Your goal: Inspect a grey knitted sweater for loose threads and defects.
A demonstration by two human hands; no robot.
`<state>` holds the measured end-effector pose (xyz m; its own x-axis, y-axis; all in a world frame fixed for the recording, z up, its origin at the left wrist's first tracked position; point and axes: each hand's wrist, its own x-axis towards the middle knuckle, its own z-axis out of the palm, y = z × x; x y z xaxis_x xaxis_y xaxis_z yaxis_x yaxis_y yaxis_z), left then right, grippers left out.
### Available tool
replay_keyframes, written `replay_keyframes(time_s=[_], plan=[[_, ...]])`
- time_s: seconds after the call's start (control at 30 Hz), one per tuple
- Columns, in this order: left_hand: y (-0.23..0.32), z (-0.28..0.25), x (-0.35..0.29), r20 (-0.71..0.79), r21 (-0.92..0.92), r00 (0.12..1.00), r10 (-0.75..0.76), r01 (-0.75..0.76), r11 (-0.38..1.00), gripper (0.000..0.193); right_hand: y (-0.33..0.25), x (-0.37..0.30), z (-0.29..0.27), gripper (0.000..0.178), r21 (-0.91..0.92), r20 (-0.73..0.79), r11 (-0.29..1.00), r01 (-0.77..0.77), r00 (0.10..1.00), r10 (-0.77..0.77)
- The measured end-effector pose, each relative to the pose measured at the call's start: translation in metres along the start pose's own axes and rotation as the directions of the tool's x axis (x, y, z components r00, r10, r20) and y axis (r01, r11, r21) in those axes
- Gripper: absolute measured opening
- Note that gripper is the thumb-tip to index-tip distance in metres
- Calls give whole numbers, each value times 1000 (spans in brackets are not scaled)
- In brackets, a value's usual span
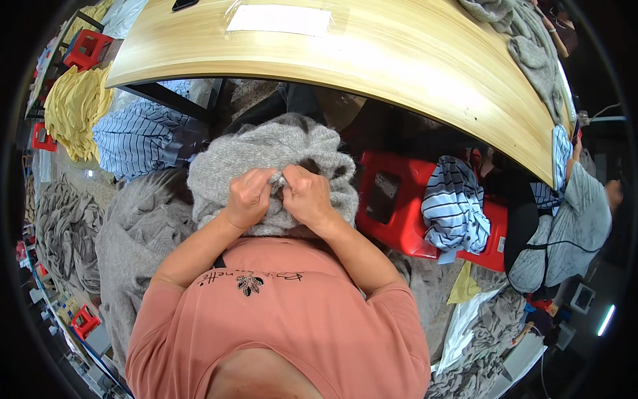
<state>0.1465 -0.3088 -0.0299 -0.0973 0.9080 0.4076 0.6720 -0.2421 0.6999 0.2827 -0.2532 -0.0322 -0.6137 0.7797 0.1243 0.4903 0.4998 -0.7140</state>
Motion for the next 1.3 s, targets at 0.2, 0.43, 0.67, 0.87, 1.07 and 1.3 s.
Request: replay_keyframes(time_s=[0.2, 0.43, 0.67, 0.87, 1.07, 1.3], plan=[[-4, 4, -6, -113, 83, 986, 120, -111, 990, 24, -1, 3, 15, 10, 81, -274, 991, 104, 959, -78], [-3, 9, 2, -121, 14, 993, -18, 20, 1000, 24, 7, 10, 11, 24, 99, -307, 987, 125, 948, -89], [-4, 4, 3, 81, -10, 956, -281, 283, 959, 9, 1, -21, -37, 35, -126, -423, 992, 30, 902, -81], [3, 4, 3, 158, -279, 950, -269, 304, 911, 6, 14, -15, -7, 41, 135, -199, 950, -281, 932, 304], [3, -3, 4, 179, -370, 931, -320, 365, 855, 8, 43, 12, 15, 22, 357, -35, 819, -449, 870, 492], [-5, -20, 20, 192, -527, 798, -571, 574, 627, 6, 20, -12, -17, 23, 979, 204, -97, -181, 887, 413]])
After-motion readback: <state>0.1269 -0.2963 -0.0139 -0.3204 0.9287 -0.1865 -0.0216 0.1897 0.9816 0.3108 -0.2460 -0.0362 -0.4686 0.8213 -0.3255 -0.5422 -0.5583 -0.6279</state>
